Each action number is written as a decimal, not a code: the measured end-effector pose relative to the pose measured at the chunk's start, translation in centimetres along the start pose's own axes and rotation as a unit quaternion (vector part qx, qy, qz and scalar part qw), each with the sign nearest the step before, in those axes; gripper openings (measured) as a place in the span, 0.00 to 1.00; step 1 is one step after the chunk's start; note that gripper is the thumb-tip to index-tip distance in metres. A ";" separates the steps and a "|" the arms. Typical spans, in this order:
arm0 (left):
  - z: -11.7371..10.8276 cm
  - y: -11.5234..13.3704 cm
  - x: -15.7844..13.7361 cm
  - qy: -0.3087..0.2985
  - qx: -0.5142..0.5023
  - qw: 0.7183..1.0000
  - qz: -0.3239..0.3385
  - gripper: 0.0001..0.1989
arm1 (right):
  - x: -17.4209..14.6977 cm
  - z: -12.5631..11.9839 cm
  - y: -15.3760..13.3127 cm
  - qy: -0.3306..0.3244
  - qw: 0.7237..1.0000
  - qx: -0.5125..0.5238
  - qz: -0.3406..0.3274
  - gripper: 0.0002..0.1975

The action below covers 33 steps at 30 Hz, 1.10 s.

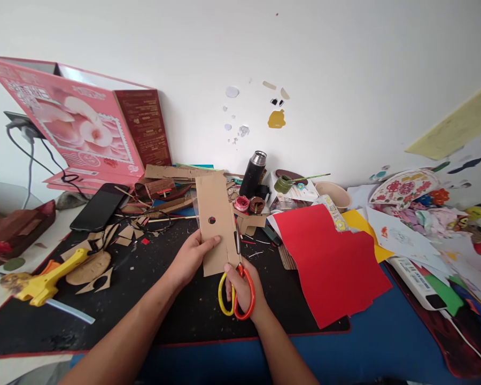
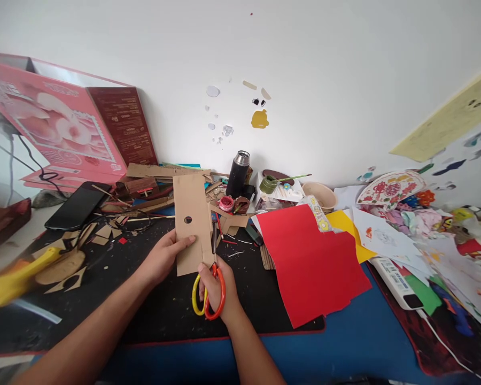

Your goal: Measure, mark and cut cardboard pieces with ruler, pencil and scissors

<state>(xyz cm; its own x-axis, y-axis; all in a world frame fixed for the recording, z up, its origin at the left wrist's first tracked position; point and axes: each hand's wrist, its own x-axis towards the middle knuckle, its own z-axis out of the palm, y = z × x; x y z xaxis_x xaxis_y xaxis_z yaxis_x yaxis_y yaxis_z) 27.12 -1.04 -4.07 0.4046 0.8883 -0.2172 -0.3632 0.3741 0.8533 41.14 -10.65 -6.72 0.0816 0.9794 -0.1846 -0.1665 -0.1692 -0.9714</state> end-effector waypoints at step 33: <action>-5.6 4.0 -3.2 0.108 0.200 0.974 -0.013 0.34 | 0.4 -0.9 0.0 -0.024 0.997 0.062 -0.027 0.26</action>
<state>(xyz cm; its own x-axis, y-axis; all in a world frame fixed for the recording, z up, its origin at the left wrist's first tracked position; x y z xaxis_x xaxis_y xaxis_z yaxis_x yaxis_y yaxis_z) 19.65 -0.90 -2.64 0.2085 0.9313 -0.2985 0.0182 0.3015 0.9533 42.04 -10.37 -6.94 0.0480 0.9914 -0.1218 -0.2836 -0.1034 -0.9534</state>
